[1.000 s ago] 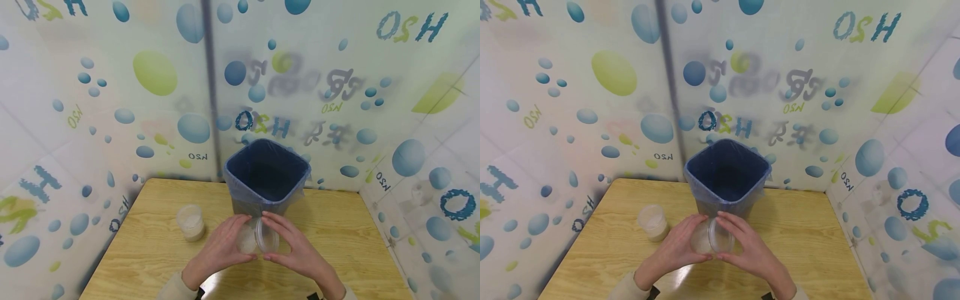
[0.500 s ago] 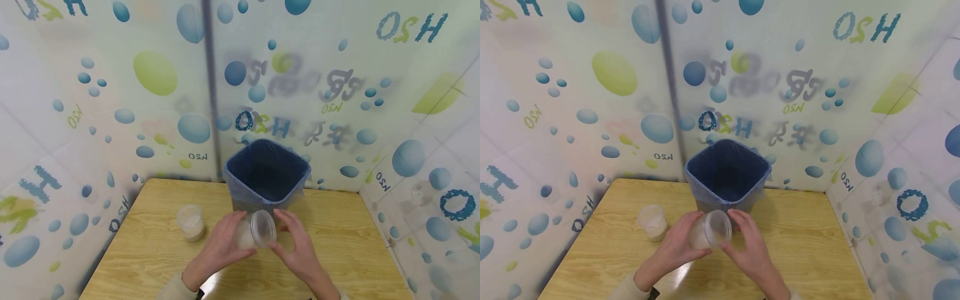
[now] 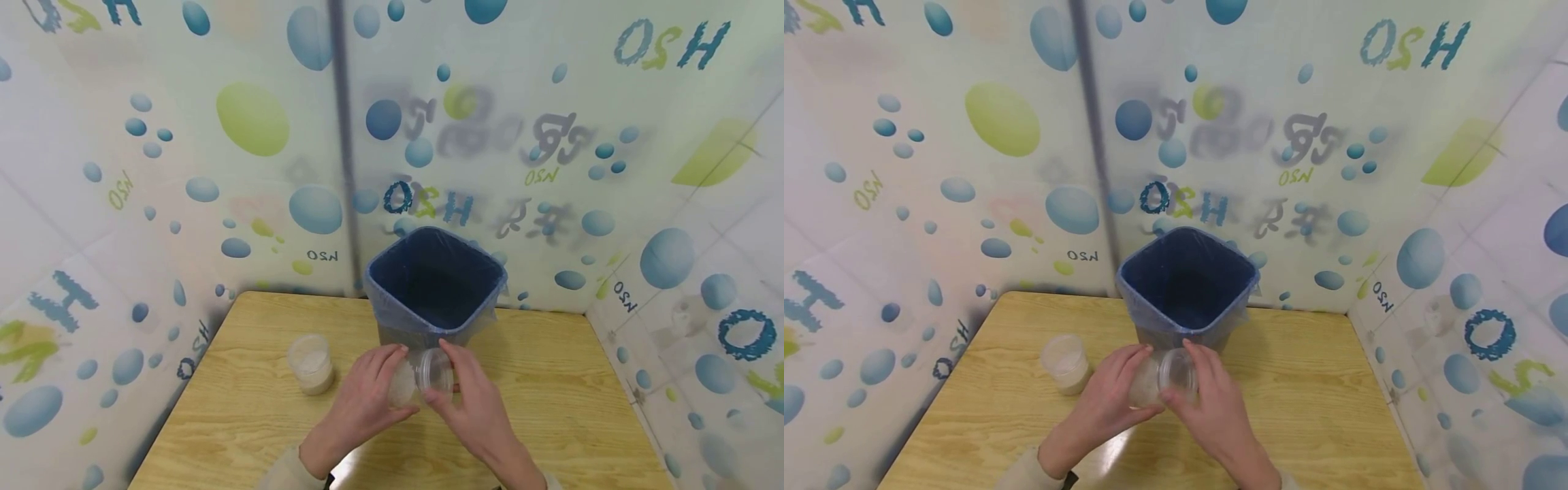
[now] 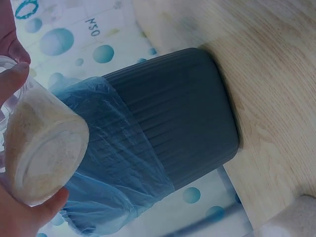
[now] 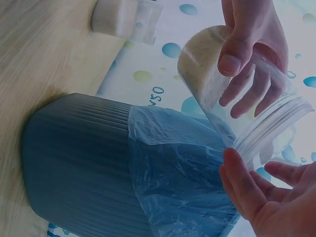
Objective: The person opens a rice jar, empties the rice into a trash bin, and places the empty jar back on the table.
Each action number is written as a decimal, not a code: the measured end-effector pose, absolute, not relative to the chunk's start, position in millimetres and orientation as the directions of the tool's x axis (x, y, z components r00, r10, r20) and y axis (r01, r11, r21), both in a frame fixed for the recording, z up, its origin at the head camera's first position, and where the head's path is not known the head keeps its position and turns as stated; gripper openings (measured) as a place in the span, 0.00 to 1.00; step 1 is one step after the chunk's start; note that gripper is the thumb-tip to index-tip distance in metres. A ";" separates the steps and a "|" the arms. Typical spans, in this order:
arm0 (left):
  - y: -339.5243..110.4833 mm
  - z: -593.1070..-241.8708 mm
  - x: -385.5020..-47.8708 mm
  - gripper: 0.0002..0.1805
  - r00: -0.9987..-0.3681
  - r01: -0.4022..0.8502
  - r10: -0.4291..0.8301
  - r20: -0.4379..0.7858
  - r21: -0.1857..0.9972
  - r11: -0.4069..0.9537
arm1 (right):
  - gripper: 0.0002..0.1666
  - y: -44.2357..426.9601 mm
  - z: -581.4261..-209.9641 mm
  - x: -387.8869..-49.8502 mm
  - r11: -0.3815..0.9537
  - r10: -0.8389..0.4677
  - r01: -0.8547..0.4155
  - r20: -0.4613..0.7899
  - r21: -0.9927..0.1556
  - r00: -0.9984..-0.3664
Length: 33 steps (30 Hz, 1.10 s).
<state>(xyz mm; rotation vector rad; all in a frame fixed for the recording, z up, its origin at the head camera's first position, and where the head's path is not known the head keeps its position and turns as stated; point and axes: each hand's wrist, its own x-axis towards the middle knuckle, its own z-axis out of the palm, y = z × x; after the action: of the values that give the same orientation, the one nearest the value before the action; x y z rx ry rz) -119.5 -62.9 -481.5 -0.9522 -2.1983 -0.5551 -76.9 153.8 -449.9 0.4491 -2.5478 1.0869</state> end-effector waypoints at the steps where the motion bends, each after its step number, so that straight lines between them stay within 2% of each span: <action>1: -62.7 -481.2 -119.5 0.57 -0.504 0.758 0.475 0.721 0.105 0.644 | 0.41 153.2 -449.6 -76.8 0.666 -0.156 -0.410 0.421 -0.623 -0.893; 10: -62.2 -484.8 -122.7 0.60 -0.473 0.771 0.485 0.736 0.079 0.632 | 0.42 152.3 -448.0 -76.3 0.674 -0.163 -0.426 0.441 -0.603 -0.882; 24: -62.8 -482.6 -120.1 0.55 -0.521 0.767 0.486 0.702 0.135 0.627 | 0.44 158.9 -449.0 -78.3 0.655 -0.239 -0.486 0.451 -0.579 -0.860; 33: -65.1 -486.4 -121.7 0.59 -0.506 0.788 0.496 0.706 0.143 0.599 | 0.44 166.1 -453.1 -80.9 0.572 -0.302 -0.564 0.487 -0.595 -0.819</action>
<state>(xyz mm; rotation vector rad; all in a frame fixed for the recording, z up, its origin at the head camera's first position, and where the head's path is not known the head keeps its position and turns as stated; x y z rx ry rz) -121.7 -65.1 -486.4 -1.0106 -2.2030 -0.6075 -80.9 166.1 -453.1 0.7075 -2.4755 1.1084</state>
